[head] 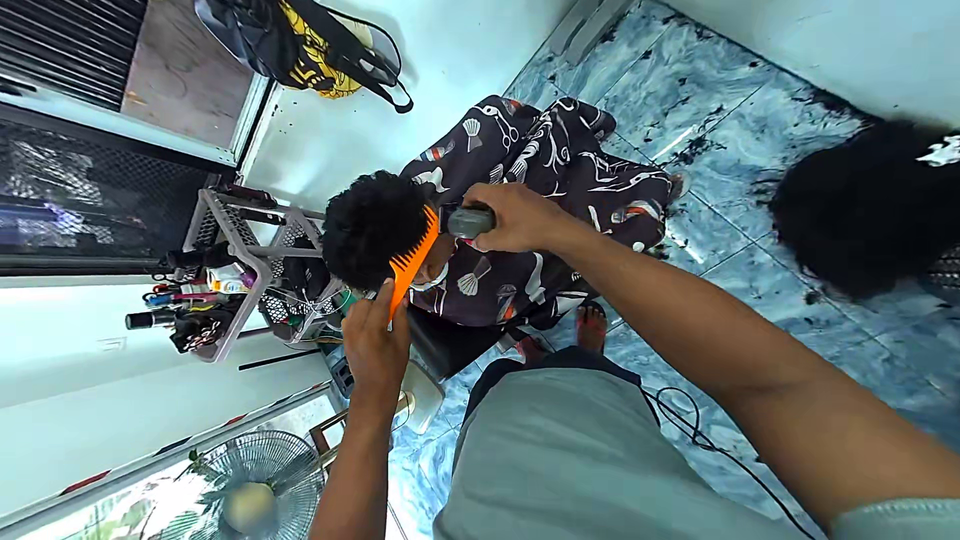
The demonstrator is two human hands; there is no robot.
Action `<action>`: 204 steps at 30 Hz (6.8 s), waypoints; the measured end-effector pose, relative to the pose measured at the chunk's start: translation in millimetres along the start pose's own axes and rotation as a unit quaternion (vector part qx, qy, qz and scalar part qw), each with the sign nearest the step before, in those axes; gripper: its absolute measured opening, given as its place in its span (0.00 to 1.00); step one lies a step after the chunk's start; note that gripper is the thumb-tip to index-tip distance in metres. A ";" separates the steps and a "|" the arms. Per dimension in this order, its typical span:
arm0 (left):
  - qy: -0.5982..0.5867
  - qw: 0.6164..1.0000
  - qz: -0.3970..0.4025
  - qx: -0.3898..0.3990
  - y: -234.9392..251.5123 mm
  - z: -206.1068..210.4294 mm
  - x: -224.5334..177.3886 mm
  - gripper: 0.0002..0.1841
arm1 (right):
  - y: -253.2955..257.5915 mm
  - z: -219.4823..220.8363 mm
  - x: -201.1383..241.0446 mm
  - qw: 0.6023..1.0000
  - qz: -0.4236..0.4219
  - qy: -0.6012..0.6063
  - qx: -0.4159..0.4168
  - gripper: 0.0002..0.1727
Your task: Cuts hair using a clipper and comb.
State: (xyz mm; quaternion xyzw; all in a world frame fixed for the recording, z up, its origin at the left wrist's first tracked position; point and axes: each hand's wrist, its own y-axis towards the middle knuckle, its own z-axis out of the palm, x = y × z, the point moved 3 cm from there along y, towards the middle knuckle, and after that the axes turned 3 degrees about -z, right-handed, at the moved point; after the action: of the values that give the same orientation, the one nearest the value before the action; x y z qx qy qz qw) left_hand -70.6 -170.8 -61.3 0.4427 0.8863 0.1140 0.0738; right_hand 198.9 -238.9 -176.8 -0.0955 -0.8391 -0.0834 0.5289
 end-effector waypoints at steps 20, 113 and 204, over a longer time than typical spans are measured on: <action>-0.014 0.997 0.029 -0.075 -0.4 13.1 2.6 0.16 | 16.9 -19.5 34.3 0.994 -0.027 -0.103 0.020 0.26; -0.035 0.995 0.088 0.008 -13.7 -11.7 50.5 0.18 | -20.0 29.1 46.7 0.973 0.034 0.226 -0.024 0.26; -0.141 0.966 0.122 -0.182 -22.2 26.9 99.3 0.16 | -16.3 18.7 151.2 0.963 0.077 -0.258 -0.024 0.25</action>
State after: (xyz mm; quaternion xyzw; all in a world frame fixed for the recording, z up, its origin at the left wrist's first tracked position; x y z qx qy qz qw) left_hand -140.8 -100.5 -96.1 0.5380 0.7707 0.2183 0.2625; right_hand 114.7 -239.3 -48.7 -0.1907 -0.9349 -0.0356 0.2973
